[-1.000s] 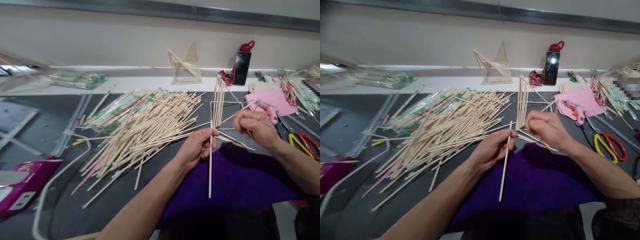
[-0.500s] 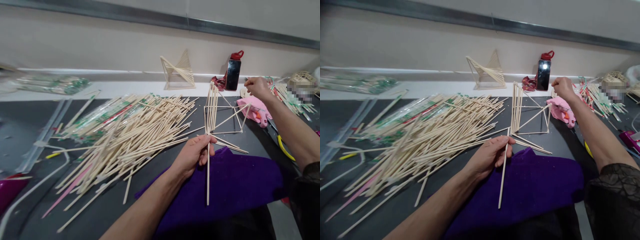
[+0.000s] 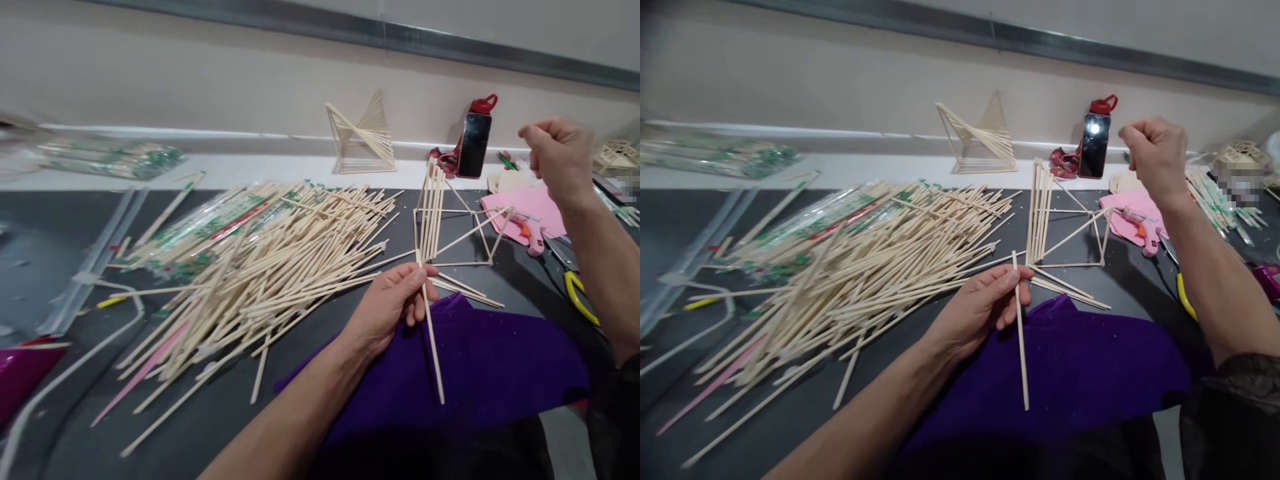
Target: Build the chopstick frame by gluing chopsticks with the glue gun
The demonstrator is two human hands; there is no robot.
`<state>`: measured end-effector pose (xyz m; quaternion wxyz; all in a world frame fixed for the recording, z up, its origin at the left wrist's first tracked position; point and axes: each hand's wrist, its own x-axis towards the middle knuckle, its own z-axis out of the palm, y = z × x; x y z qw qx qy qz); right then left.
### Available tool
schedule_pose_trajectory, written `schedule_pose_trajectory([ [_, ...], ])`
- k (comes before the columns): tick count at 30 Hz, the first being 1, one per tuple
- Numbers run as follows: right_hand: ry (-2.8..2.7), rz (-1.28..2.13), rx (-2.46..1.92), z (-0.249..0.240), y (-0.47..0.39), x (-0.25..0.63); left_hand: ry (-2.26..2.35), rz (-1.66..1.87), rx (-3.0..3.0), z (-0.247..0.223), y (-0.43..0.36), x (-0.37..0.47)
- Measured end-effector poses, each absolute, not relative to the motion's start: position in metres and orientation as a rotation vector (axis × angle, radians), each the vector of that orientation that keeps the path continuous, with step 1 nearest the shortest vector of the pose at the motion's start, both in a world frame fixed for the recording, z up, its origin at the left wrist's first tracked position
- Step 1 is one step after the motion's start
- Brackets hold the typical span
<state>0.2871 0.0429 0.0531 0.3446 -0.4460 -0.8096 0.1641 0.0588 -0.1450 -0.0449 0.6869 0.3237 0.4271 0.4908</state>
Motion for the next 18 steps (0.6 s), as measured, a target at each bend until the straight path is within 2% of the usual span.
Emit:
schedule_pose_trajectory([
  [6, -2.12, 0.419, -0.801, 0.047, -0.072, 0.239, 0.936, 1.213, 0.745, -0.042, -0.144, 0.055],
  [10, -2.305, 0.784, -0.738, 0.014, -0.087, 0.219, 0.887, 1.223, 0.786, -0.044, -0.142, 0.054],
  [14, -2.097, 1.177, -0.919, -0.008, -0.079, 0.211, 0.886, 1.171, 0.821, -0.044, -0.145, 0.055],
  [18, -1.983, 1.483, -0.825, -0.008, -0.081, 0.208, 0.88, 1.065, 0.89, -0.042, -0.15, 0.057],
])
